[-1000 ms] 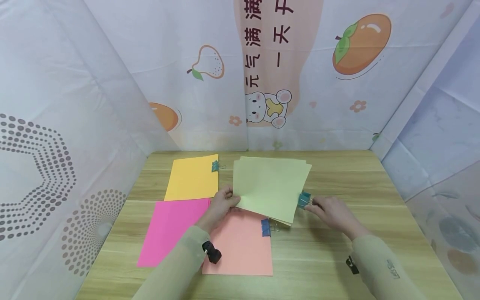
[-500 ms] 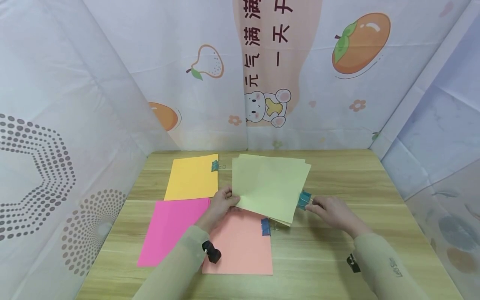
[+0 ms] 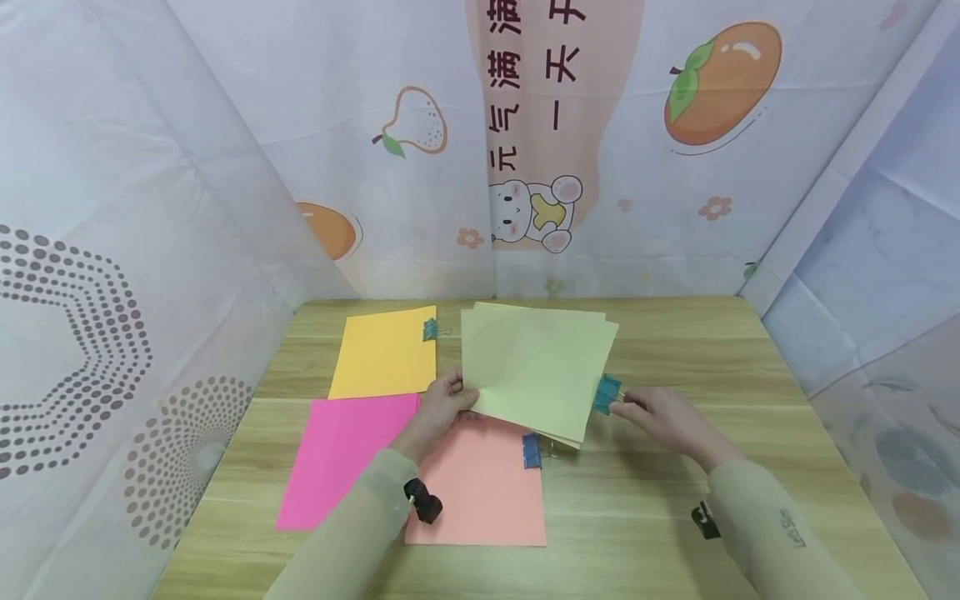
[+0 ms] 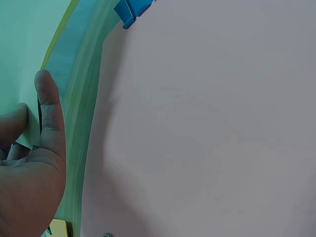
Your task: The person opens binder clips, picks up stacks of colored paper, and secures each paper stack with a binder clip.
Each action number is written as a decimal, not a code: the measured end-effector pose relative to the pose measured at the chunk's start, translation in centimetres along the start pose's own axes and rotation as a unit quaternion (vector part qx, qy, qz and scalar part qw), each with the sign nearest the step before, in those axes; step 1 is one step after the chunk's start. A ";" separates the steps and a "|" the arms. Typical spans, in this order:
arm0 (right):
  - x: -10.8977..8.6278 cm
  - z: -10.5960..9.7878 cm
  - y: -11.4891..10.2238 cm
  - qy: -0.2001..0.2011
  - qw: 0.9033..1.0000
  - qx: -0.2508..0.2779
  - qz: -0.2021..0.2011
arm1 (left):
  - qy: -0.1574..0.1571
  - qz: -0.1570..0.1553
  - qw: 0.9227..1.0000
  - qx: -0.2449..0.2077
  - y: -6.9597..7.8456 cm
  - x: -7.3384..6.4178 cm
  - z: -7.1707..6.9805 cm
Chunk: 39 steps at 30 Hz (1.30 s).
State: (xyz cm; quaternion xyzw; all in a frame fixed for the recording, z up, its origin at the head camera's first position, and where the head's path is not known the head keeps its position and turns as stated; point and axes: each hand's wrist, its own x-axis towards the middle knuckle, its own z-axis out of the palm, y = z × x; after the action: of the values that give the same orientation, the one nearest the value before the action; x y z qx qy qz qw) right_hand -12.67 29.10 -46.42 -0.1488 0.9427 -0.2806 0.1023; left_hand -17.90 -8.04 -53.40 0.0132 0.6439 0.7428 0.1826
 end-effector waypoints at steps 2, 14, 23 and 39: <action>0.1 -0.2 -0.1 -0.002 1.000 0.003 0.003 | 0.001 0.001 1.000 -0.001 -0.1 0.0 0.0; 0.2 -0.5 -0.6 0.006 1.000 0.010 0.004 | -0.001 0.006 1.000 0.005 -0.3 -0.1 0.0; 0.5 -0.5 -1.1 -0.003 1.000 0.013 -0.001 | -0.003 0.003 1.000 0.014 -0.1 -0.3 0.3; 0.8 -0.4 -1.7 -0.013 1.000 0.009 -0.009 | -0.023 0.021 0.993 0.116 0.4 -0.5 0.8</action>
State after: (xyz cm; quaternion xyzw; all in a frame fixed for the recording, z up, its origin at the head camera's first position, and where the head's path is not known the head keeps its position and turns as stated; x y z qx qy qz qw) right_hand -13.10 27.69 -45.19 -0.1604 0.9372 -0.2881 0.1134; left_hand -17.33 -7.47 -52.78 0.0646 0.7214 0.6660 0.1788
